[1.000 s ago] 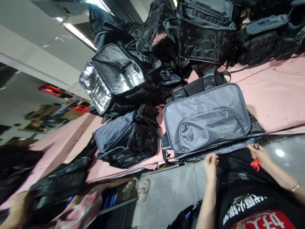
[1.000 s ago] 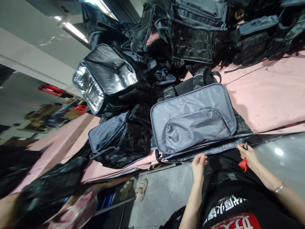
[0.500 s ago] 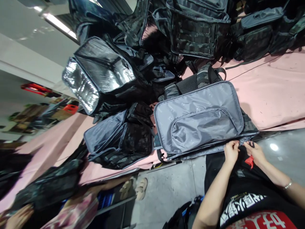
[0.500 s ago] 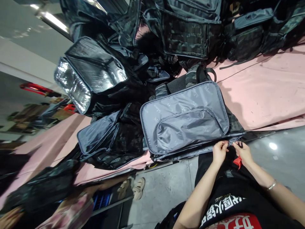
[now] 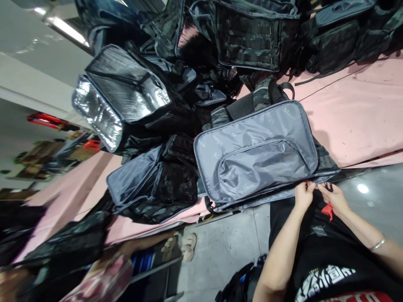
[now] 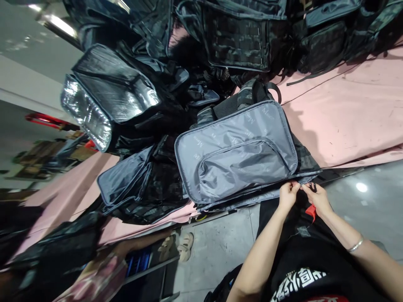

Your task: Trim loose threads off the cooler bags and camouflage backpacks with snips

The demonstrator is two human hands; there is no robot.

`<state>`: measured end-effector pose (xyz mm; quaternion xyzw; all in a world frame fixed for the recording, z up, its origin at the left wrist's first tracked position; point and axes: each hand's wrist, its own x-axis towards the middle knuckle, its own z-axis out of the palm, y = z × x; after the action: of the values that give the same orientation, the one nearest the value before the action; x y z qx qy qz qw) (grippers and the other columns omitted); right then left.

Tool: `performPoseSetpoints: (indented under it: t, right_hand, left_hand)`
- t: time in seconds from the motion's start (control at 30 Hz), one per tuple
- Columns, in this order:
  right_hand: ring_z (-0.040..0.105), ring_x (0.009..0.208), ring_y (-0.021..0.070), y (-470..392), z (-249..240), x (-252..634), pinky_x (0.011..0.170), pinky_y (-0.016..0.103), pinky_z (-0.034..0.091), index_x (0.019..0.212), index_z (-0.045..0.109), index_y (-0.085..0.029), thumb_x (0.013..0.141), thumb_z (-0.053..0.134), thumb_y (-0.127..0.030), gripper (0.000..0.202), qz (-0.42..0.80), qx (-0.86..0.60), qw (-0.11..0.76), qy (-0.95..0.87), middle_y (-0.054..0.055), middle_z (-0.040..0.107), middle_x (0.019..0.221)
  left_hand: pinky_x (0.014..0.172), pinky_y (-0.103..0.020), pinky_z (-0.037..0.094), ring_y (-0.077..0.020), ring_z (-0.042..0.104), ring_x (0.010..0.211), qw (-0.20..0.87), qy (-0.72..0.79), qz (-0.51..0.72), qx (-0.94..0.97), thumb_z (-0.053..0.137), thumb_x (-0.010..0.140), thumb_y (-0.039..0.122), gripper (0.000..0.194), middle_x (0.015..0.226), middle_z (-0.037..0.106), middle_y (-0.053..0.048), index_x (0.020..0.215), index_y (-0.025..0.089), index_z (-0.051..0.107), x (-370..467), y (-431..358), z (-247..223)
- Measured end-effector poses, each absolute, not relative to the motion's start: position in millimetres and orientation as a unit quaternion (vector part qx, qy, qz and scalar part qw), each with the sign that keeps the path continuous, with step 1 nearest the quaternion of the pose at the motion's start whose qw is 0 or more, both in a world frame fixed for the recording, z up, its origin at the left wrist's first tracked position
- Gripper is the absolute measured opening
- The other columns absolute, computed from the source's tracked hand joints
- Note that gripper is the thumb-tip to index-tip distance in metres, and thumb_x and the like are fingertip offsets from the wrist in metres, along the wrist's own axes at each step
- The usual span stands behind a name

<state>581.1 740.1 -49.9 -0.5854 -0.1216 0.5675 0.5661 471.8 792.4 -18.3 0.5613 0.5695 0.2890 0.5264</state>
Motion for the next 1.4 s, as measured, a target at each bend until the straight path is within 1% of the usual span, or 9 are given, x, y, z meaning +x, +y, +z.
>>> performPoseSetpoints:
  t: [0.13, 0.27, 0.43, 0.6, 0.7, 0.77, 0.93, 1.17, 1.4]
  right_hand:
    - [0.027, 0.038, 0.0018, 741, -50, 577, 0.034, 0.013, 0.021, 0.084, 0.058, -0.012, 0.086, 0.07, -0.028, 0.02, 0.565, -0.586, 0.57, -0.115, -0.011, 0.036, 0.053]
    - [0.028, 0.039, 0.0017, 740, -51, 577, 0.035, 0.013, 0.021, 0.084, 0.056, -0.013, 0.081, 0.075, -0.034, 0.029, 0.553, -0.586, 0.579, -0.118, -0.011, 0.037, 0.054]
    - [0.026, 0.039, 0.0017, 739, -51, 577, 0.035, 0.014, 0.019, 0.081, 0.055, -0.014, 0.075, 0.078, -0.041, 0.037, 0.534, -0.592, 0.59, -0.126, -0.011, 0.035, 0.052]
    - [0.026, 0.041, 0.0025, 740, -46, 578, 0.037, 0.017, 0.018, 0.082, 0.059, -0.014, 0.057, 0.086, -0.053, 0.053, 0.534, -0.595, 0.587, -0.125, -0.009, 0.04, 0.052]
    - [0.026, 0.043, 0.0031, 734, -39, 581, 0.037, 0.019, 0.016, 0.085, 0.063, -0.014, 0.049, 0.087, -0.058, 0.062, 0.544, -0.597, 0.578, -0.119, -0.005, 0.047, 0.059]
    - [0.026, 0.043, 0.003, 724, -34, 586, 0.037, 0.019, 0.015, 0.087, 0.064, -0.015, 0.053, 0.084, -0.062, 0.061, 0.558, -0.594, 0.568, -0.115, -0.003, 0.048, 0.063]
    - [0.022, 0.044, 0.0028, 692, -19, 595, 0.039, 0.018, 0.019, 0.081, 0.064, -0.015, 0.066, 0.07, -0.073, 0.06, 0.635, -0.555, 0.526, -0.109, -0.005, 0.037, 0.06]
    - [0.017, 0.043, 0.0024, 698, -16, 593, 0.037, 0.016, 0.021, 0.08, 0.06, -0.016, 0.069, 0.072, -0.067, 0.054, 0.734, -0.486, 0.466, -0.09, -0.007, 0.03, 0.057]
    - [0.012, 0.043, 0.0021, 708, -25, 596, 0.035, 0.013, 0.018, 0.079, 0.057, -0.016, 0.07, 0.072, -0.066, 0.053, 0.749, -0.471, 0.46, -0.074, -0.01, 0.024, 0.054]
  left_hand:
    - [0.063, -0.026, 0.045, -0.0134, 0.055, 0.057, 0.53, 0.58, 0.328, 0.524, 0.046, 0.092, 0.032, 0.029, 0.063, 0.062, -0.002, 0.081, 0.013, 0.065, 473, 783, -24]
    - [0.07, -0.027, 0.047, -0.0156, 0.06, 0.068, 0.522, 0.57, 0.343, 0.535, 0.06, 0.084, 0.031, 0.018, 0.081, 0.069, -0.006, 0.09, 0.016, 0.068, 477, 781, -19]
    - [0.081, -0.031, 0.045, -0.0192, 0.06, 0.078, 0.496, 0.58, 0.358, 0.537, 0.066, 0.079, 0.028, 0.01, 0.078, 0.068, -0.006, 0.075, 0.018, 0.067, 484, 783, -14]
    - [0.063, -0.026, 0.043, -0.0133, 0.052, 0.056, 0.526, 0.591, 0.37, 0.487, 0.056, 0.083, 0.027, 0.013, 0.061, 0.057, 0.0, 0.076, 0.017, 0.061, 488, 777, -18]
    - [0.059, -0.024, 0.041, -0.0116, 0.049, 0.052, 0.55, 0.59, 0.376, 0.456, 0.052, 0.084, 0.028, 0.015, 0.056, 0.052, 0.003, 0.078, 0.016, 0.058, 490, 774, -19]
    - [0.059, -0.024, 0.04, -0.0116, 0.049, 0.051, 0.559, 0.589, 0.377, 0.445, 0.053, 0.084, 0.03, 0.016, 0.054, 0.05, 0.004, 0.078, 0.016, 0.058, 490, 774, -19]
    - [0.061, -0.025, 0.04, -0.0112, 0.05, 0.052, 0.563, 0.587, 0.379, 0.44, 0.055, 0.082, 0.031, 0.017, 0.055, 0.051, 0.004, 0.076, 0.016, 0.059, 489, 774, -17]
    - [0.062, -0.026, 0.04, -0.0116, 0.05, 0.053, 0.56, 0.591, 0.374, 0.444, 0.055, 0.083, 0.031, 0.017, 0.057, 0.051, 0.003, 0.076, 0.016, 0.059, 489, 772, -19]
    - [0.062, -0.026, 0.039, -0.0114, 0.05, 0.053, 0.549, 0.594, 0.365, 0.461, 0.054, 0.083, 0.031, 0.017, 0.062, 0.053, 0.002, 0.076, 0.016, 0.058, 488, 772, -24]
